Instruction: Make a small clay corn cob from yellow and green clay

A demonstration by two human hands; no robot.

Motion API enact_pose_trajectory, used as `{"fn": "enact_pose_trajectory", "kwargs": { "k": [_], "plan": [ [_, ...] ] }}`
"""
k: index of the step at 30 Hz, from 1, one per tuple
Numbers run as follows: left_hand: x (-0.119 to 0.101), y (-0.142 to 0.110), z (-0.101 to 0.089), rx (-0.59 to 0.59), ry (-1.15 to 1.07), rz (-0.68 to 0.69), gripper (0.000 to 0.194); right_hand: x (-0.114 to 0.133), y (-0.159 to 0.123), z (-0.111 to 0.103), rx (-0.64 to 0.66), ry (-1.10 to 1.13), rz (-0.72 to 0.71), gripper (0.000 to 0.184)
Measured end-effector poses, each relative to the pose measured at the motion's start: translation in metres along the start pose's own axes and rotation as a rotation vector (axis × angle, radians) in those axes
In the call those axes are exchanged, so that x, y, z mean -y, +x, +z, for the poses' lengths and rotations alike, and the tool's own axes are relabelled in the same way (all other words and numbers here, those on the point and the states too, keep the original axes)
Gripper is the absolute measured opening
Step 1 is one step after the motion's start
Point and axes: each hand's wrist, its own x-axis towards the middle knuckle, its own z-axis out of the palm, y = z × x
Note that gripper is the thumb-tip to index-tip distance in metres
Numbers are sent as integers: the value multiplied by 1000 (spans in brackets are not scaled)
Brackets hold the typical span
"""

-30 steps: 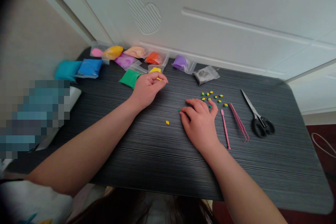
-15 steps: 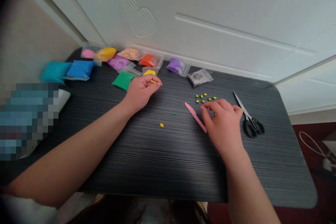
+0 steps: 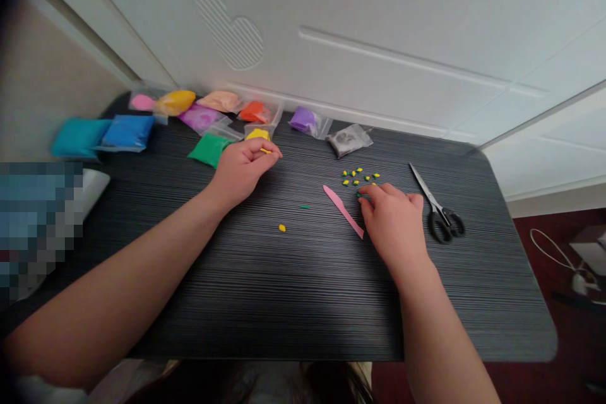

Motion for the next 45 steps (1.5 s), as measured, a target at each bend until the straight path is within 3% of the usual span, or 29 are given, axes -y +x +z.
{"fn": "enact_pose_trajectory", "kwargs": {
  "k": [8,16,20,24,30,34,40,45],
  "plan": [
    [-2,-2,-2,30,6,12,14,3,3,5,-83,147,-70,16],
    [-20,-16,9,476,-120,75,25,35,-5,7,-308,376,-327,15],
    [-22,-15,9,572,-120,148,23,40,-7,10,-358,410,-365,13],
    [-22,-14,9,612,-113,126,23,41,-4,13,-400,402,-390,12],
    [-22,-16,11,585,-96,88,23,42,-5,13,-366,395,-433,17],
    [-19,-19,14,430,18,82,25,36,-6,8,-359,381,-364,19],
    [-14,-21,12,152,592,346,19,19,-6,4,-218,235,-198,25],
    [-13,-19,11,150,791,439,23,21,-9,6,-61,170,-204,28]
  ]
}}
